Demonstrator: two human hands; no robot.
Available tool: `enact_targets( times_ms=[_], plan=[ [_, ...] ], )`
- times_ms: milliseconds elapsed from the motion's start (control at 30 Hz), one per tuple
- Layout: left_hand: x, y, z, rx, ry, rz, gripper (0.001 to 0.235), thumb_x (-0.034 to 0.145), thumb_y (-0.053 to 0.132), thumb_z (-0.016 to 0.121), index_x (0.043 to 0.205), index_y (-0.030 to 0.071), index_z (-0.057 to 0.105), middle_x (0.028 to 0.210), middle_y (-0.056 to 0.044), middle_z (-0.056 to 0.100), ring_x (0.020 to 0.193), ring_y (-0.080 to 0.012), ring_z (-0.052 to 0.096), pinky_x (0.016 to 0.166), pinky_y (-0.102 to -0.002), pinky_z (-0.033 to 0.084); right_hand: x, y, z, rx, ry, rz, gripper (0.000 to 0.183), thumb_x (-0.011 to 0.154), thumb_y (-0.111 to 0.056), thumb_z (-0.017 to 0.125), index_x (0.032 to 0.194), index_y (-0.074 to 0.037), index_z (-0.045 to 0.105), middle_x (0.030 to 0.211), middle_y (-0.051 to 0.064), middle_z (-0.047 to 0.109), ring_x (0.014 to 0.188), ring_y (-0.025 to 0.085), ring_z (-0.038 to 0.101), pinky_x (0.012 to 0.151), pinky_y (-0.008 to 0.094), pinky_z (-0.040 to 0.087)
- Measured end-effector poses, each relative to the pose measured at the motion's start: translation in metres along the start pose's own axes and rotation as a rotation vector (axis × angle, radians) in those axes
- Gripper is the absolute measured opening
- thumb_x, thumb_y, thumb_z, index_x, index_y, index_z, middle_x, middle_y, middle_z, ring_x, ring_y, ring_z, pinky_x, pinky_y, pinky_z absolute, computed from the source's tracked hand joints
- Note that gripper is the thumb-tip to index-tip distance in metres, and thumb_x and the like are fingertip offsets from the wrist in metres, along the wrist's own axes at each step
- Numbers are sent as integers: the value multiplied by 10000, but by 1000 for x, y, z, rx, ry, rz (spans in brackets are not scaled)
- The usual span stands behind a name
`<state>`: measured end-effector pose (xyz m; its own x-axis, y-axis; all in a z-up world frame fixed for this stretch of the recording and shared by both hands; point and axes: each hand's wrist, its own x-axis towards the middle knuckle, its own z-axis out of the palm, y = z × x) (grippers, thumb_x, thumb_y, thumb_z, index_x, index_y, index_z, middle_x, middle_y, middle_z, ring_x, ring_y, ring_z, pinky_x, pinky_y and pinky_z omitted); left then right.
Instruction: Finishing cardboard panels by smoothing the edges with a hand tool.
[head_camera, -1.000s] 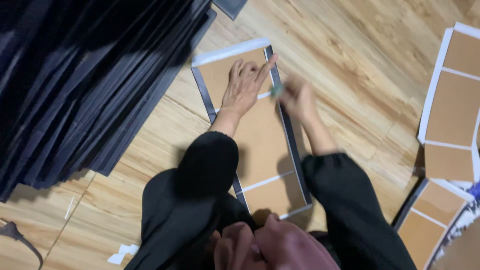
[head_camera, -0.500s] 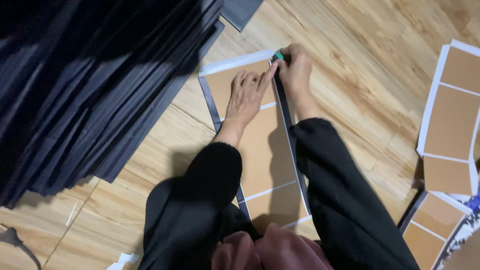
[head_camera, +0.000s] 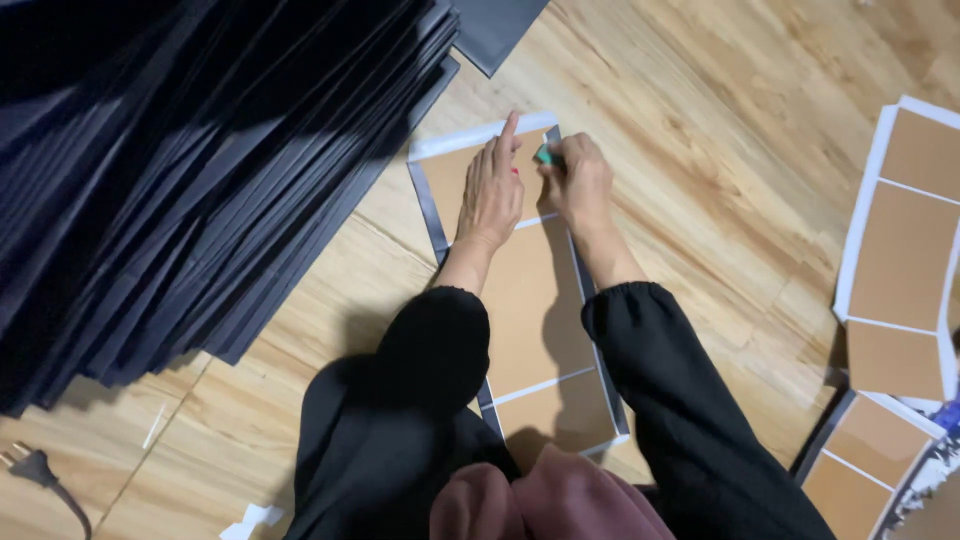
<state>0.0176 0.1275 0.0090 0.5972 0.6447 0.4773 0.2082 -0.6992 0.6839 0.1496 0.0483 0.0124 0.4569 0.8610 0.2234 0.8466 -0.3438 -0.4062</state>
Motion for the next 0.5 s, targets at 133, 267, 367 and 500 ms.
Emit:
enact_targets(
  times_ms=[133,267,367,500],
  plan=[
    [-3,2,-4,-103,-55,-75,641,823,97,378,1419,86,142,1177,-76,443,1043,-204,508,935,-317,416,13,20,-10,274,-74,62,276,634,-104,813,847,-78,639,739,85,564,748,302,610,670,380,503],
    [-24,8,-11,-268,-234,-136,620,886,178,377,1430,55,107,1413,-161,228,1315,-322,254,1115,-384,195,-12,8,-16,99,-47,141,270,722,-155,762,930,-97,600,853,94,537,866,321,577,738,429,482],
    [-29,12,-12,-299,-249,-128,586,934,287,285,1426,30,97,1446,-189,167,1352,-343,174,1127,-401,148,-21,8,-26,124,-209,169,282,690,-170,772,920,-109,619,848,81,576,879,301,593,755,436,479],
    [-28,3,-6,-305,-223,-98,621,944,394,221,1427,28,87,1467,-186,125,1372,-328,133,1136,-385,126,7,42,0,107,-64,241,267,704,-148,772,906,-90,608,851,100,578,895,324,586,761,444,477]
  ],
)
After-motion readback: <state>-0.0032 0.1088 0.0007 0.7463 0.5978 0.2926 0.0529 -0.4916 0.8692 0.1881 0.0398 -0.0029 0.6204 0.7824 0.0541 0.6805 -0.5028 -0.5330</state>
